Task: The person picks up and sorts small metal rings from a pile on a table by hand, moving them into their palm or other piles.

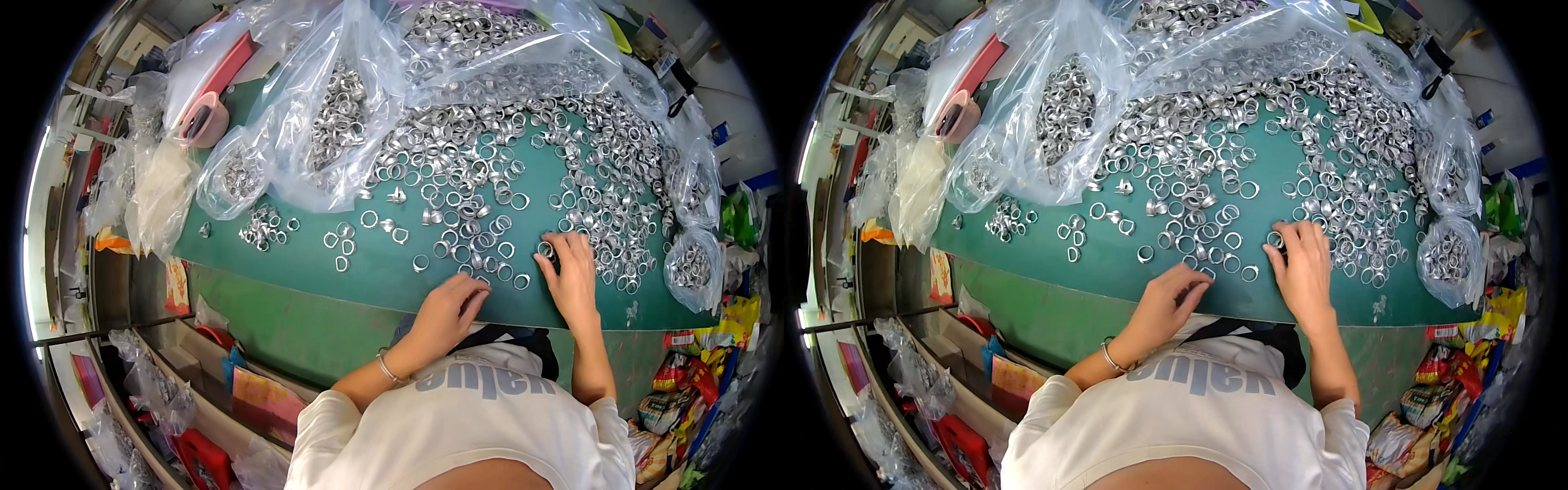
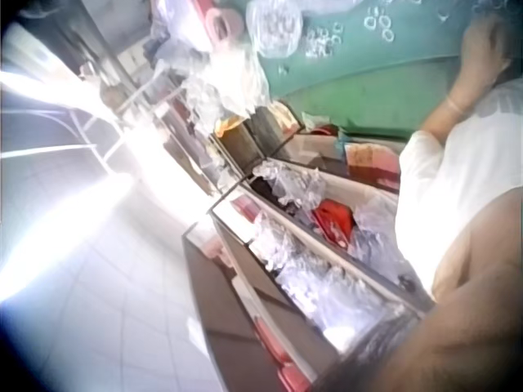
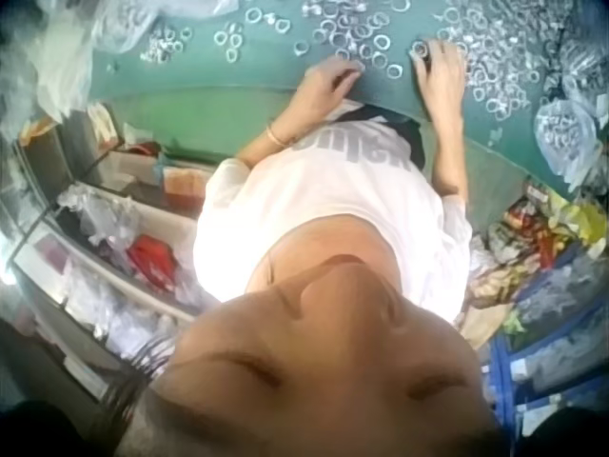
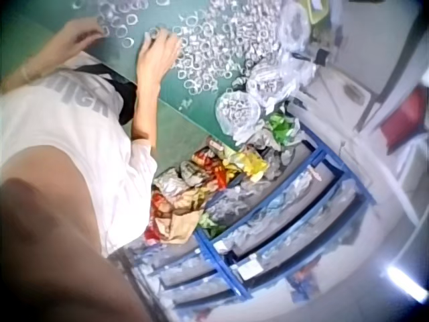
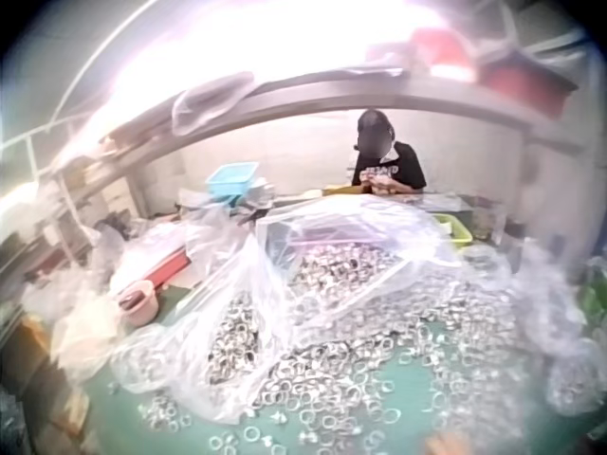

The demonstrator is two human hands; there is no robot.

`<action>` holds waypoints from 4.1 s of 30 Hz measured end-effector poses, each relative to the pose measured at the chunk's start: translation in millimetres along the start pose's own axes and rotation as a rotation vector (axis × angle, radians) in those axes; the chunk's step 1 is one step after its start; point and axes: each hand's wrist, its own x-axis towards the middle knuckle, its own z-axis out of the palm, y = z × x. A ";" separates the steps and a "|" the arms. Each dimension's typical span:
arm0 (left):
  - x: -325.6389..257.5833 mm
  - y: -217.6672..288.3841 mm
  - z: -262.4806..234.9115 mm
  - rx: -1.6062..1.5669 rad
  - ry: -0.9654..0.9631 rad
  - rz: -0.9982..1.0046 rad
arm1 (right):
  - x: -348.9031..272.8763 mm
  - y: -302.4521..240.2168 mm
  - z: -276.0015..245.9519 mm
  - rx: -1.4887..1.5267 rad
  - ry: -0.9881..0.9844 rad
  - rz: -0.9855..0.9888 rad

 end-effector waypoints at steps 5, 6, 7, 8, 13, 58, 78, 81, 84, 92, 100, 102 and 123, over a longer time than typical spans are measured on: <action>0.2 -11.9 -3.7 0.349 0.388 0.196 | 5.4 -25.1 4.3 0.051 0.171 -0.071; 0.8 -9.6 -4.0 0.346 0.401 0.178 | 5.4 -30.0 6.0 0.114 0.081 -0.090; 0.7 -10.0 -3.2 0.368 0.386 0.167 | 5.4 -37.9 9.0 0.139 0.006 -0.157; 0.5 -10.9 -2.4 0.391 0.371 0.157 | 5.2 -46.6 13.0 0.163 -0.068 -0.223; -2.2 -18.2 -6.8 0.478 0.355 0.140 | 5.1 -23.6 20.7 -0.011 -0.051 -0.251; -10.5 -35.9 -29.0 0.535 0.576 -0.009 | 32.6 -80.3 44.4 0.055 -0.171 -0.492; -10.4 -24.9 -33.4 0.427 0.587 0.044 | 19.5 -62.2 44.1 0.186 -0.036 -0.334; -11.1 -27.9 -33.0 0.469 0.562 0.009 | 11.7 -61.6 37.9 0.284 -0.132 -0.355; -5.3 -30.5 -30.2 0.490 0.518 0.029 | 10.3 -65.5 36.6 0.313 -0.131 -0.336; -6.6 -25.7 -31.9 0.392 0.250 0.160 | -2.0 -65.0 31.3 0.188 -0.142 -0.292; -7.2 -26.3 -23.3 0.404 0.409 0.129 | 12.3 -49.1 22.9 0.226 0.020 -0.160; -4.9 -22.2 -15.3 0.410 0.349 0.144 | 22.5 -58.9 27.7 0.146 -0.023 -0.226; -7.9 -22.8 -15.1 0.424 0.364 0.126 | 50.3 -56.2 46.6 -0.026 -0.033 -0.370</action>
